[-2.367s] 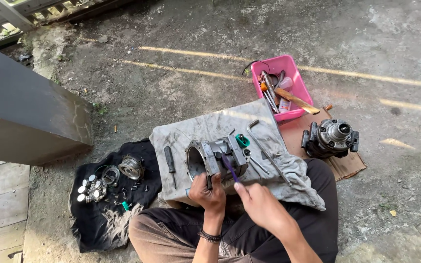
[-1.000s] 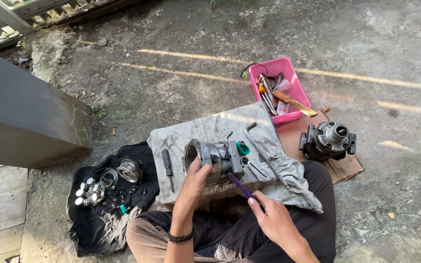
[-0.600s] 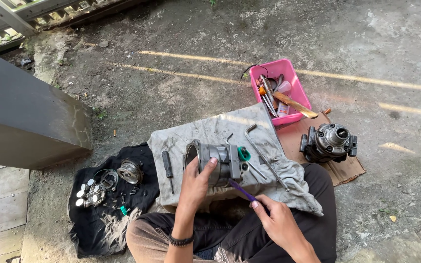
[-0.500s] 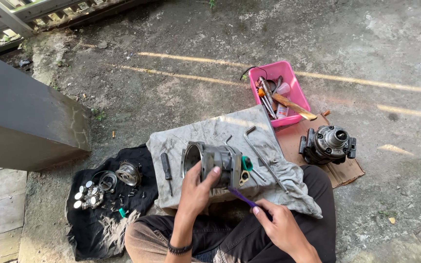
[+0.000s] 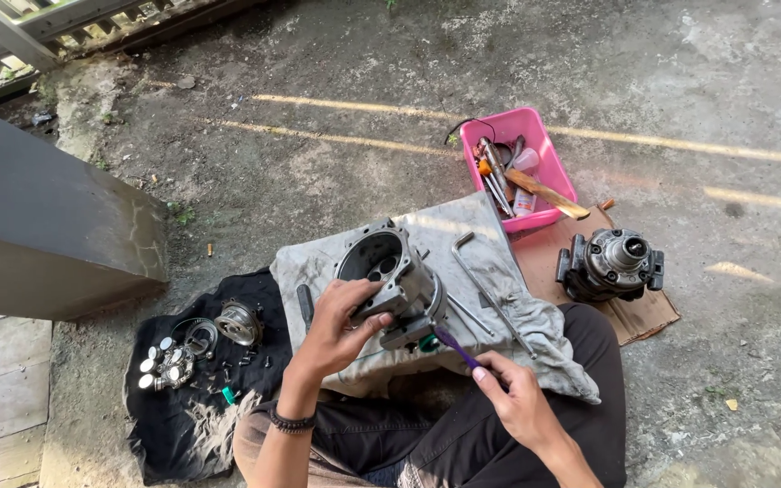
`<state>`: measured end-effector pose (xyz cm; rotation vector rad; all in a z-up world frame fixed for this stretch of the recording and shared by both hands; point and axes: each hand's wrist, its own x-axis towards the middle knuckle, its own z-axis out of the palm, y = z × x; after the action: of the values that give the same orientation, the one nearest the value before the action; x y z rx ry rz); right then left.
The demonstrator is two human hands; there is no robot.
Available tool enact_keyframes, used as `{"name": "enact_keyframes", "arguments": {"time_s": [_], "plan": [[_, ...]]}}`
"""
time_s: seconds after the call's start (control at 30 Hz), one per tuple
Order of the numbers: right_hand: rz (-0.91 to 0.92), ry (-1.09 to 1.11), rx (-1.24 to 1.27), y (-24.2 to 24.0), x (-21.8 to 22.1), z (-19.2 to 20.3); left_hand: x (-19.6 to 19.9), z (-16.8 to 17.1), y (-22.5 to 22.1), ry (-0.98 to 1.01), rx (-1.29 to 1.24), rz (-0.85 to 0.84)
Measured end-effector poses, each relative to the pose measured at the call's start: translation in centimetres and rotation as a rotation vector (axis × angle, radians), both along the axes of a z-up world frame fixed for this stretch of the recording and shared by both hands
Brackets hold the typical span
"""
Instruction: Disassembling an automotive AC compressor using a screwdriver and wrench
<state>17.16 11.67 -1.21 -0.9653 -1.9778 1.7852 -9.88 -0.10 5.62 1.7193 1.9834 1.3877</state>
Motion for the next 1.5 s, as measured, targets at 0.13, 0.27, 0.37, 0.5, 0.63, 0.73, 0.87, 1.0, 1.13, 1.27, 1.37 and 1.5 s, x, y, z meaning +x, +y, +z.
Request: {"name": "enact_keyframes", "arguments": {"time_s": [0.13,0.27,0.37,0.5,0.63,0.73,0.87,1.0,1.13,1.27,1.37,1.5], "plan": [[-0.024,-0.016,-0.03,0.0,-0.2,-1.1,-0.5,-1.0,-0.8,-0.112,-0.049,-0.003],[-0.056,-0.006,-0.073,0.0,-1.1,-2.1,-1.2,-1.9,-2.6,-0.3,-0.138,-0.021],[-0.037,0.009,-0.053,-0.6,-2.0,-1.6,-1.6,-2.1,-3.7,-0.328,-0.183,-0.023],[-0.024,-0.043,0.003,-1.5,-3.0,-0.2,-2.2,-1.6,-3.9,-0.35,-0.407,0.053],[-0.063,-0.024,0.004,-2.1,-3.4,-0.6,-0.4,-0.4,-1.6,-0.173,-0.522,0.148],[-0.066,-0.076,0.034,-2.2,-3.8,0.5,2.3,1.5,1.4,-0.071,-0.581,0.38],[-0.056,-0.195,0.159,-1.0,-4.8,1.3,2.3,0.1,2.0,0.231,-0.21,0.504],[-0.016,-0.285,0.27,2.2,-6.4,3.0,2.0,-5.2,2.3,0.268,-0.19,0.596],[-0.054,-0.321,0.263,0.8,-5.4,5.3,3.4,-0.8,2.3,0.392,-0.039,0.562],[0.018,-0.465,0.301,0.2,-5.0,5.8,3.5,-0.3,2.4,0.418,-0.067,0.617],[-0.024,-0.451,0.408,1.0,-6.3,5.0,4.1,-0.3,2.5,0.467,-0.063,0.621],[-0.013,-0.519,0.496,-0.4,-5.0,6.4,4.6,-0.5,2.4,0.499,-0.045,0.629]]}}
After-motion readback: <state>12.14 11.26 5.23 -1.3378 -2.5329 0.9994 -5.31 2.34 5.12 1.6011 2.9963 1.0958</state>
